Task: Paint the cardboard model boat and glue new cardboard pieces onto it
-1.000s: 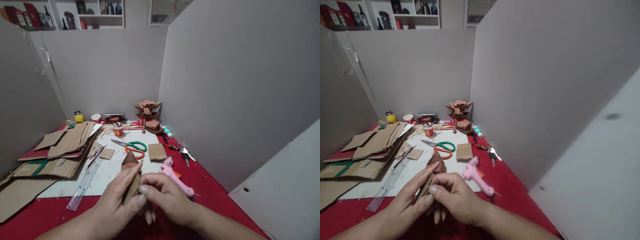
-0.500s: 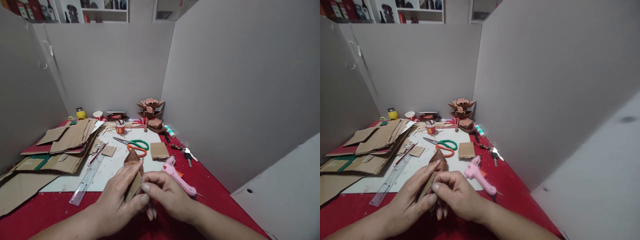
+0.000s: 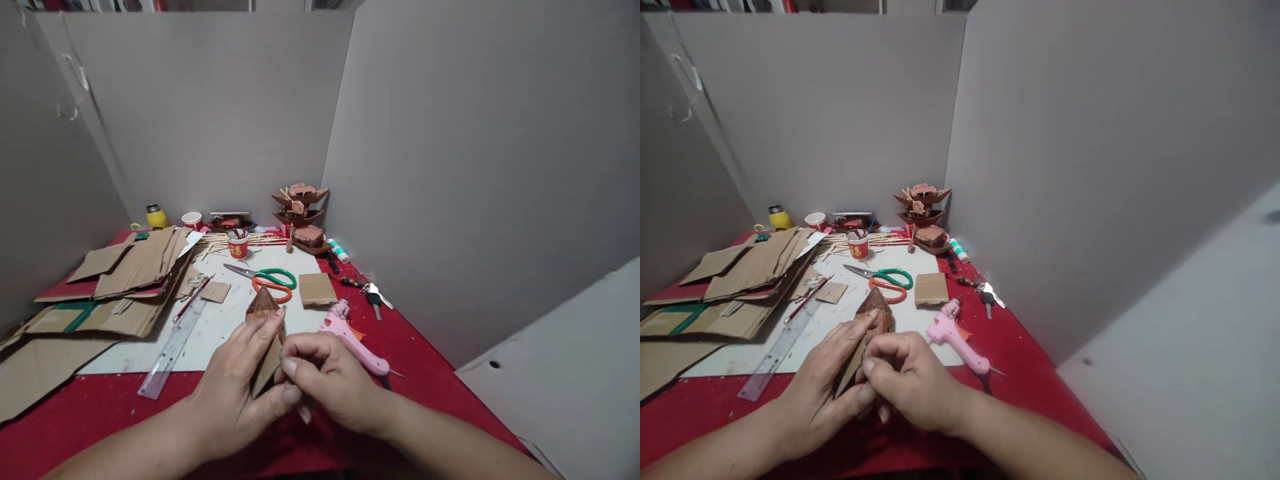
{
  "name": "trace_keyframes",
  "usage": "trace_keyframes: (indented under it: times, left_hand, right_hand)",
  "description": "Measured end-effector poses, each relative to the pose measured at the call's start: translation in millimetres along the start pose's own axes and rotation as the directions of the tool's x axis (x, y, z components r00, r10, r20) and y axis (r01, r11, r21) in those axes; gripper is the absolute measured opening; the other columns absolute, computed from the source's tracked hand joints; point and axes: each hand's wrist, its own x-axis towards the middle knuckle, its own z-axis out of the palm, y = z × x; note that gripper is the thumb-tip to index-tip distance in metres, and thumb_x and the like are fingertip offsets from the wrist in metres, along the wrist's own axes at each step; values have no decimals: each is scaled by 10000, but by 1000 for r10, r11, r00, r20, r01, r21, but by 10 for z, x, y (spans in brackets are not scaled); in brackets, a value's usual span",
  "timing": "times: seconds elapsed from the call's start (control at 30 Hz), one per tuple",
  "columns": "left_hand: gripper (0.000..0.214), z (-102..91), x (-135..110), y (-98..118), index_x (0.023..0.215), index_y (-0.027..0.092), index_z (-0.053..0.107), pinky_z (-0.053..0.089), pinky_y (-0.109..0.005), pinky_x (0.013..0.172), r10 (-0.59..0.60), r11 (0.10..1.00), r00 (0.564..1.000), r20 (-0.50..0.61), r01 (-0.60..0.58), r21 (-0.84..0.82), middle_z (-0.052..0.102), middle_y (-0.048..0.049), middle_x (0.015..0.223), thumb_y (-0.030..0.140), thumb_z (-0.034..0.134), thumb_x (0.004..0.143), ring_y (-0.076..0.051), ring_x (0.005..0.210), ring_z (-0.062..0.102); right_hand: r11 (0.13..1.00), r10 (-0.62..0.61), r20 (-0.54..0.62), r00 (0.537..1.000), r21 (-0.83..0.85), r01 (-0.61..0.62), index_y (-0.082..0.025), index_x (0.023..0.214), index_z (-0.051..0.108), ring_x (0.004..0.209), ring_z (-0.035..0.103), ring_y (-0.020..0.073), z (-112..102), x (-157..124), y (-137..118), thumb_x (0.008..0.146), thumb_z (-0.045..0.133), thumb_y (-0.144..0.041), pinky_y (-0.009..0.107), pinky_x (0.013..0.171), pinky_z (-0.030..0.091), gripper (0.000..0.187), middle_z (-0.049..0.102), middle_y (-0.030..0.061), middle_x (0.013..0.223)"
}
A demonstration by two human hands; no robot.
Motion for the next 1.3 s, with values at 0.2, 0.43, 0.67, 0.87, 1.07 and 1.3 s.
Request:
trace_keyframes:
  times: [0.2,0.43,0.67,0.87,1.07,1.3]
  left_hand:
    - [609,-7,8,116,1468,271,352,321,-394,1113,-127,967,984,122,150,-204,429,-72,1496,371,558,903,-270,1358,396]
    - [613,-61,0,227,1479,261,330,298,-375,1139,-165,888,962,220,242,-391,406,-55,1514,429,515,919,-260,1395,350]
    - [564,-155,9,176,1467,278,359,288,-443,1147,-111,951,986,123,141,-274,398,-72,1517,381,502,931,-278,1400,341]
    - [352,-199,72,139,1242,233,606,520,-351,914,205,973,965,-164,-182,143,667,-116,1148,194,557,896,-225,1075,624]
    - [193,-172,12,208,1039,166,571,510,-223,602,356,908,931,-82,-324,267,679,-53,780,101,438,917,-147,653,638]
    - [156,-106,-48,144,849,192,493,398,-225,514,352,898,932,-82,-312,312,572,11,636,104,393,932,-118,523,533]
  right_hand:
    - [1000,-30,-45,999,-10,30,-178,614,514,334,432,55,34,3,9,775,572,-301,163,340,357,211,528,-44,486]
    - [994,-107,-33,994,-19,107,-189,580,499,331,421,64,91,-18,-36,773,529,-268,173,329,343,210,516,-41,452]
    - [987,-137,-46,990,-94,132,-189,587,492,338,417,61,85,30,-35,799,542,-292,169,344,342,241,526,-34,465]
    - [940,-249,-24,968,-245,236,-174,586,519,382,445,78,61,48,-14,820,511,-239,185,395,371,243,530,-16,480]
    - [741,-525,17,851,-482,467,-178,570,501,430,447,80,98,55,-79,820,457,-158,187,453,372,254,495,-31,483]
    - [590,-659,57,750,-579,562,-200,561,436,403,379,67,130,105,-41,791,451,-124,181,438,337,243,411,-66,449]
